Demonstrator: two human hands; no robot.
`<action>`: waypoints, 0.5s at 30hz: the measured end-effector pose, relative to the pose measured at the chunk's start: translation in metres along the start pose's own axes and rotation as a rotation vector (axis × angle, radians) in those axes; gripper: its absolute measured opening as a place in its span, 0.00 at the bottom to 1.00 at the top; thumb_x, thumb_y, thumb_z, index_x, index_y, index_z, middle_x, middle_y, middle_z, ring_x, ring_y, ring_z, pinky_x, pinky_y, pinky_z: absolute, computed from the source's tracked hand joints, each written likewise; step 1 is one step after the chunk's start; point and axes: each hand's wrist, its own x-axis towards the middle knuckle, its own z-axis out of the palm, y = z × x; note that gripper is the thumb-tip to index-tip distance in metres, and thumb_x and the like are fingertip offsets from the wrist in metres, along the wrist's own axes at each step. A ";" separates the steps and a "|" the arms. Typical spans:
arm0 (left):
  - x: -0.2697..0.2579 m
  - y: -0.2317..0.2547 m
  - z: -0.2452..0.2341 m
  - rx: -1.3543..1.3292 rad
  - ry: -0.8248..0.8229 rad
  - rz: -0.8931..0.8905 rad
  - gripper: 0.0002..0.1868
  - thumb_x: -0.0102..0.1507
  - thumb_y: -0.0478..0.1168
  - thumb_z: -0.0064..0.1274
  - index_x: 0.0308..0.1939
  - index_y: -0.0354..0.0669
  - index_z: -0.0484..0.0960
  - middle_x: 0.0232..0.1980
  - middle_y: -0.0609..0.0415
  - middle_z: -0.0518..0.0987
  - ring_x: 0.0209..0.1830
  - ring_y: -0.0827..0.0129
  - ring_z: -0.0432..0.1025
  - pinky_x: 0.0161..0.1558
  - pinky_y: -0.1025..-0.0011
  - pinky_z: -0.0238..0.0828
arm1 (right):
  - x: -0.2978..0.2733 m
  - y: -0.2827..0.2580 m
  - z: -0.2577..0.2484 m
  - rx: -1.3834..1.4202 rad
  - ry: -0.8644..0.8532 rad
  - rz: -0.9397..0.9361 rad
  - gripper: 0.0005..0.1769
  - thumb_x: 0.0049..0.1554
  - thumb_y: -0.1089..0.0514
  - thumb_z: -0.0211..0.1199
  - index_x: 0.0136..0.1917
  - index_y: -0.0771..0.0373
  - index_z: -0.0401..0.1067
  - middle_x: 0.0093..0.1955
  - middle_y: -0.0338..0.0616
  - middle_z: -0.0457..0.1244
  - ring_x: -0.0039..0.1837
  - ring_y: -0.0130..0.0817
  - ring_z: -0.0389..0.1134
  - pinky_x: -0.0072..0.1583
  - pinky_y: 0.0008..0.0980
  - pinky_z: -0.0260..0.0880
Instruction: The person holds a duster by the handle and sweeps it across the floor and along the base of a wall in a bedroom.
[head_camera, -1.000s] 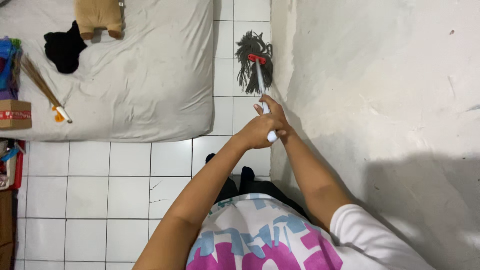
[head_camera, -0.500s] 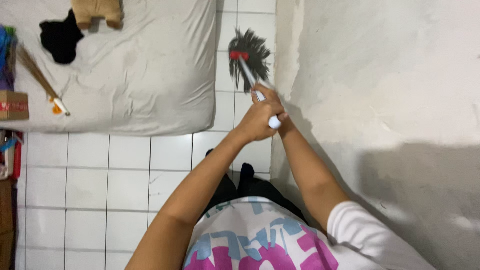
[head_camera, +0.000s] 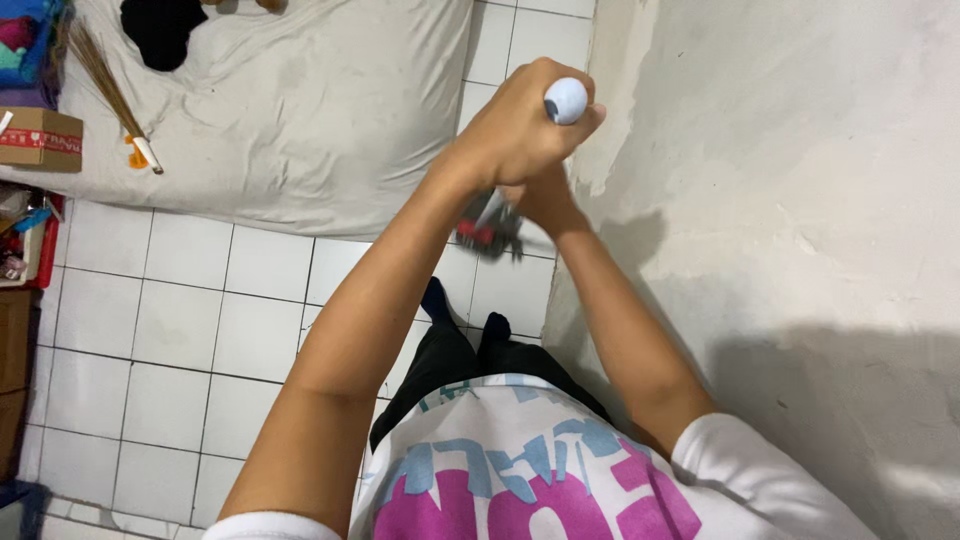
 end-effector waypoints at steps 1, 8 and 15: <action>-0.001 0.003 -0.002 -0.026 0.009 -0.013 0.19 0.62 0.45 0.55 0.22 0.38 0.70 0.18 0.51 0.66 0.19 0.66 0.60 0.27 0.64 0.62 | -0.008 -0.001 0.007 0.125 0.008 0.068 0.08 0.57 0.61 0.64 0.49 0.67 0.71 0.44 0.43 0.68 0.50 0.36 0.70 0.53 0.36 0.70; -0.041 0.007 -0.007 -0.145 -0.012 -0.137 0.18 0.62 0.43 0.52 0.22 0.36 0.68 0.18 0.53 0.66 0.20 0.66 0.62 0.26 0.66 0.63 | -0.055 -0.012 0.059 0.522 -0.144 0.449 0.08 0.59 0.62 0.61 0.51 0.67 0.71 0.39 0.45 0.67 0.42 0.35 0.71 0.47 0.37 0.74; -0.084 0.012 -0.009 0.073 0.050 0.106 0.14 0.63 0.41 0.53 0.26 0.37 0.73 0.22 0.46 0.74 0.23 0.56 0.69 0.31 0.60 0.65 | -0.045 0.010 0.084 1.405 -0.097 0.457 0.22 0.59 0.45 0.58 0.63 0.55 0.65 0.62 0.34 0.62 0.66 0.21 0.62 0.69 0.33 0.63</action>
